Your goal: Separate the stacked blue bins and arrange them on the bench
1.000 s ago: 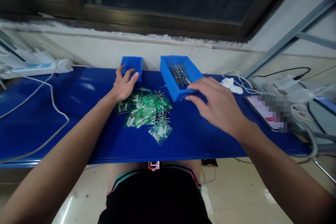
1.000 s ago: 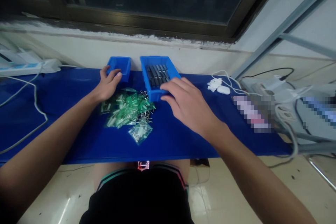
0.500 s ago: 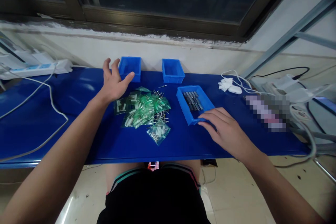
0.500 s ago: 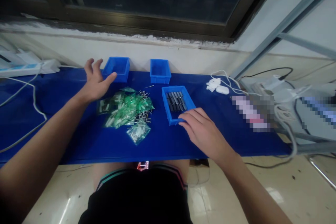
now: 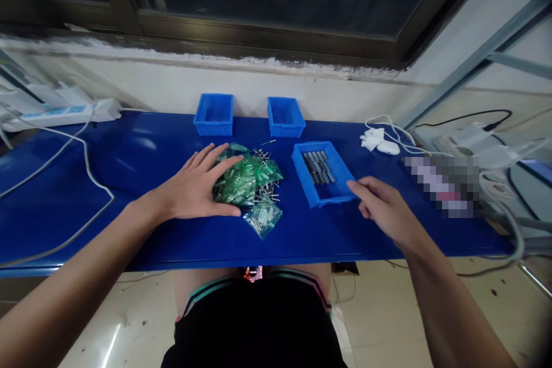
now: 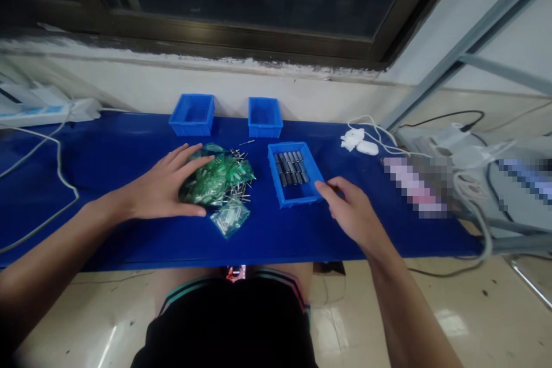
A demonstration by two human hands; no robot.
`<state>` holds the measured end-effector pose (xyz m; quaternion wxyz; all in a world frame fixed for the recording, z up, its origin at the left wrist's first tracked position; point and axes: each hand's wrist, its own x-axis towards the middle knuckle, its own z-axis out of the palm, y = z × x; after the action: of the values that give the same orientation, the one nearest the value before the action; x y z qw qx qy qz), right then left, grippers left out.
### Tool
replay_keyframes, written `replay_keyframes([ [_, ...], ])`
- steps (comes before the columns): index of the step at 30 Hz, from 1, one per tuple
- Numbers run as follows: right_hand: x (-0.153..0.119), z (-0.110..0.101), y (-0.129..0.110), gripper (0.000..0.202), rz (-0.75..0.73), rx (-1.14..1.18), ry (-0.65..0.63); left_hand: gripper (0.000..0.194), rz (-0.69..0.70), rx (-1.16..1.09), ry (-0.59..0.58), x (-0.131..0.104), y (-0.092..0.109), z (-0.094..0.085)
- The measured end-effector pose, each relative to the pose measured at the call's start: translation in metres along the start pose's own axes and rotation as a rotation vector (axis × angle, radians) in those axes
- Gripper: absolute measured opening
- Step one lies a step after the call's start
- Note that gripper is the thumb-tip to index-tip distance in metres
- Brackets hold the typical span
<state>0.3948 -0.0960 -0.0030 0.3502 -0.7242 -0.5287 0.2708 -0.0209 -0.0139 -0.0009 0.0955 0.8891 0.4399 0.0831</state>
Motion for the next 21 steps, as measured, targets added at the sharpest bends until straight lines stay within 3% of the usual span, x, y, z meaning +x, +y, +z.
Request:
replay_keyframes([
  [3,0.008,-0.001,-0.004,0.041,-0.008,-0.009,-0.093,0.118,0.001,0.004,-0.059,0.005,-0.002,0.008],
  [6,0.012,0.007,-0.004,0.027,0.013,0.100,-0.001,0.110,0.001,0.001,-0.038,0.007,0.002,0.011],
  [10,0.013,0.018,-0.014,0.021,0.066,0.441,0.180,0.105,0.004,-0.002,-0.035,0.009,0.006,0.011],
  [15,0.011,0.023,-0.034,0.026,0.144,0.782,0.150,0.098,-0.008,0.021,-0.036,0.013,0.011,0.007],
  [21,0.005,0.032,-0.036,0.032,0.047,0.797,0.235,0.077,-0.083,-0.032,0.204,0.011,0.015,0.002],
])
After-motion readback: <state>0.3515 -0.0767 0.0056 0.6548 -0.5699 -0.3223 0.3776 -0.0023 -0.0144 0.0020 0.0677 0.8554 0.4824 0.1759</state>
